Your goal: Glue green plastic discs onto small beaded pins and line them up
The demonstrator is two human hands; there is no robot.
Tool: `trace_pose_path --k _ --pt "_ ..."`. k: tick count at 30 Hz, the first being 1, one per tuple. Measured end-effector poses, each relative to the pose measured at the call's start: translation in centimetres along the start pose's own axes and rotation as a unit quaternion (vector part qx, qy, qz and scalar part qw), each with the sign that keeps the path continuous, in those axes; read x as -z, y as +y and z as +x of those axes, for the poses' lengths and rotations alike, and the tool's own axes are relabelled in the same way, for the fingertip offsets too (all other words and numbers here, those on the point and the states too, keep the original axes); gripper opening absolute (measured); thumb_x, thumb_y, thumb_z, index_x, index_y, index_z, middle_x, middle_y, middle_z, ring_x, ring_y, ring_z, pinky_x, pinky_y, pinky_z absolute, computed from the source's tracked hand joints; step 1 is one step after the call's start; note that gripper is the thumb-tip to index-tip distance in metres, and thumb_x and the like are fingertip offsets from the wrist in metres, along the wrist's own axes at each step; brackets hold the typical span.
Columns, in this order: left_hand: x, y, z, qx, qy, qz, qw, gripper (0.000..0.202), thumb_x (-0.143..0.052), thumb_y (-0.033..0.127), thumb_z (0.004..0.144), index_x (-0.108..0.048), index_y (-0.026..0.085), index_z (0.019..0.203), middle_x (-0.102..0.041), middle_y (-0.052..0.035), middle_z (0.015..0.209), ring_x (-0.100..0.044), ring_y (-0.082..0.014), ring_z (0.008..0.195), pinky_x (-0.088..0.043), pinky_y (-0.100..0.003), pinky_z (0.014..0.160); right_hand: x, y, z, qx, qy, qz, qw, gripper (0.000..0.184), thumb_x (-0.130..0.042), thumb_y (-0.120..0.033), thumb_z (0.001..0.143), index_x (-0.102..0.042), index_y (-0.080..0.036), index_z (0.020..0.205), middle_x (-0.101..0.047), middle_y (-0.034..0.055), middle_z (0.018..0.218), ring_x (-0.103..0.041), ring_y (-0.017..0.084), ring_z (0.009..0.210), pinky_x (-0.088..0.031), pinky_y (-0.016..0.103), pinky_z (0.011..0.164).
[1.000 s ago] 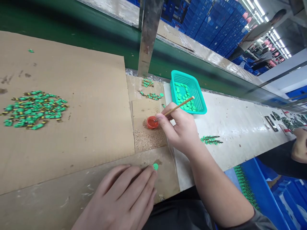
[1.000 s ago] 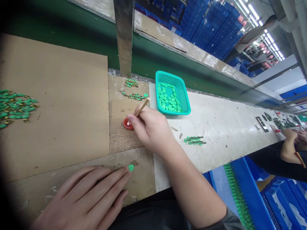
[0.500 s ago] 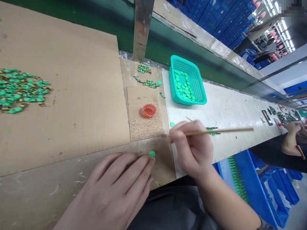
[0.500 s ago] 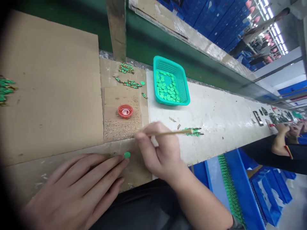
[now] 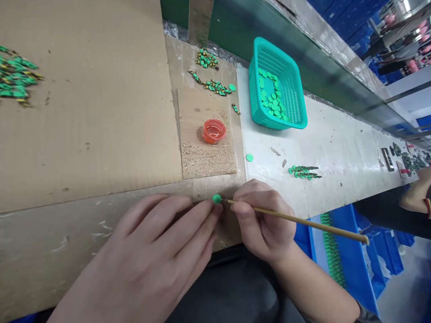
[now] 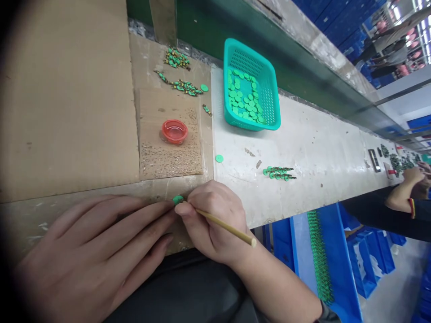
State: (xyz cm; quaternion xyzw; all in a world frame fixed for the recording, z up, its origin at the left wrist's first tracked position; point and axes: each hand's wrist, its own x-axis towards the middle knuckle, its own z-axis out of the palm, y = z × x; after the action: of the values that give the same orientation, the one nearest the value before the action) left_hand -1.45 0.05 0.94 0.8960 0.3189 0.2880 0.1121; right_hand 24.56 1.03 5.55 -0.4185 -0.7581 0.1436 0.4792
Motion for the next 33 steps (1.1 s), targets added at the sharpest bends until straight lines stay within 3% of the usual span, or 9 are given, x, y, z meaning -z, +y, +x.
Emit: trace_pose_path --k 16,25,30,33 --pt "0.0 0.2 -0.2 0.013 -0.012 0.001 1.0 0.052 -0.069 0.048 0.126 -0.076 0.034 0.176 -0.084 -0.0052 0.163 -0.076 -0.0339 0.15 -0.054 -0.063 0.146 -0.1 0.1 0.0 -0.011 -0.015 0.005 1.0 0.013 -0.067 -0.016 0.126 -0.067 -0.026 0.117 -0.076 0.0009 0.091 -0.071 0.018 0.076 -0.066 0.033 0.072" --pt "0.1 0.1 -0.3 0.005 -0.008 -0.004 1.0 0.052 -0.07 0.046 0.125 -0.076 0.032 0.175 -0.082 -0.0036 0.168 -0.076 -0.0351 0.146 -0.057 -0.062 0.14 0.2 0.0 0.2 -0.027 0.033 0.044 0.998 0.011 -0.07 -0.017 0.125 -0.071 -0.027 0.121 -0.076 -0.0008 0.09 -0.077 0.019 0.075 -0.069 0.035 0.069" --pt "0.0 0.2 0.3 0.004 0.008 -0.002 1.0 0.054 -0.073 0.042 0.125 -0.075 0.03 0.177 -0.083 -0.0057 0.166 -0.076 -0.0361 0.144 -0.056 -0.062 0.138 1.1 -0.1 3.8 -0.06 0.099 -0.022 0.993 0.014 -0.074 -0.027 0.129 -0.076 -0.031 0.116 -0.079 -0.0002 0.093 -0.081 0.02 0.08 -0.07 0.039 0.073" --pt "0.0 0.3 0.6 0.002 0.018 -0.007 1.0 0.043 -0.07 0.04 0.126 -0.082 0.026 0.166 -0.086 -0.0056 0.16 -0.075 -0.0347 0.141 -0.053 -0.06 0.134 1.2 0.8 7.2 -0.049 0.083 -0.056 0.994 0.024 -0.077 -0.03 0.128 -0.072 -0.03 0.104 -0.079 -0.0007 0.096 -0.079 0.017 0.077 -0.068 0.037 0.07"
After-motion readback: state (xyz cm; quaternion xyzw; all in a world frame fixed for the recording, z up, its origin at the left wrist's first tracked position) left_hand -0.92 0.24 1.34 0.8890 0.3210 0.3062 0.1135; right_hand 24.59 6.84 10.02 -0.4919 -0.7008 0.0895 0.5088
